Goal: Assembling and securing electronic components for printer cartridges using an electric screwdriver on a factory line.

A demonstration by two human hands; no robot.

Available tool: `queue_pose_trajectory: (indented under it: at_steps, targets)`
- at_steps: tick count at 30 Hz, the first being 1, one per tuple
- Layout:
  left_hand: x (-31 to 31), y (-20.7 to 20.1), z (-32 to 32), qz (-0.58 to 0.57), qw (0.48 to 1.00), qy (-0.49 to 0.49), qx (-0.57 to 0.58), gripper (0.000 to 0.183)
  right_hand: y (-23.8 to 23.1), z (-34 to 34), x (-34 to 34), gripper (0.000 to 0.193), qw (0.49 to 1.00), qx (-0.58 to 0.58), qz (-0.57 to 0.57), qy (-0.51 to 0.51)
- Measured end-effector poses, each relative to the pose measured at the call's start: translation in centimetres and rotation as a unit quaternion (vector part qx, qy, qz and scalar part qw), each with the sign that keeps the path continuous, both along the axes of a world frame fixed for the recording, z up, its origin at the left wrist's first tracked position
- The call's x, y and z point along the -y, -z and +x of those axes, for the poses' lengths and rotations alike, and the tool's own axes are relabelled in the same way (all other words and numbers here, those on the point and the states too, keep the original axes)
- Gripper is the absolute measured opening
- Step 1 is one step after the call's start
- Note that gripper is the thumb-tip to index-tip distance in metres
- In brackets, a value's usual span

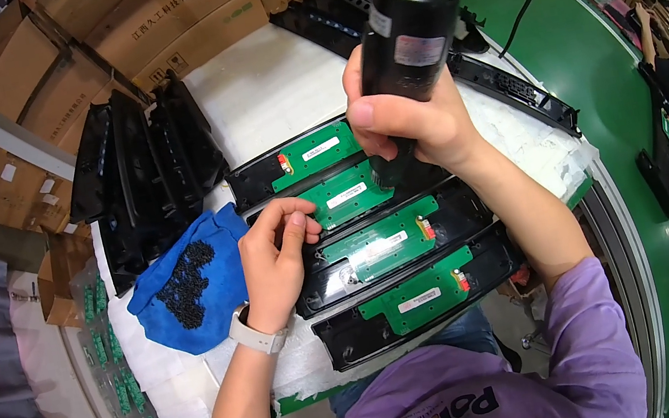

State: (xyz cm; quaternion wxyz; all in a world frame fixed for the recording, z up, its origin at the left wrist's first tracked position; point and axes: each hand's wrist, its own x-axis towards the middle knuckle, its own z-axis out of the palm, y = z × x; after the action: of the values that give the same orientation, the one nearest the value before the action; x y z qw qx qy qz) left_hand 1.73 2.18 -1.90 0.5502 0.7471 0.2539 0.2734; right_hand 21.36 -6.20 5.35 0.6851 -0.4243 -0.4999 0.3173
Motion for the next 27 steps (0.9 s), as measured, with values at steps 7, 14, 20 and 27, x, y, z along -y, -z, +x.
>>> queue_pose_trajectory:
  at_steps: [7,14,20,27]
  targets:
    - [-0.5,-0.2,0.0,-0.073,0.997,0.021,-0.006,0.013,-0.1,-0.1,-0.1,0.018,1.000,-0.015,-0.006,-0.013]
    - [-0.5,0.3,-0.1,-0.089,0.996,0.031,0.007,0.010,-0.2,-1.3,0.5,0.016,1.000,0.018,0.022,0.004]
    - [0.6,-1.3,0.1,-0.084,0.992,0.016,0.091,0.012,-0.4,0.1,1.2,0.031,0.980,-0.100,0.113,-0.130]
    - [1.2,-2.3,-0.5,-0.257,0.958,0.119,0.053,0.011,-0.4,-0.2,1.1,0.024,0.927,-0.255,0.211,-0.177]
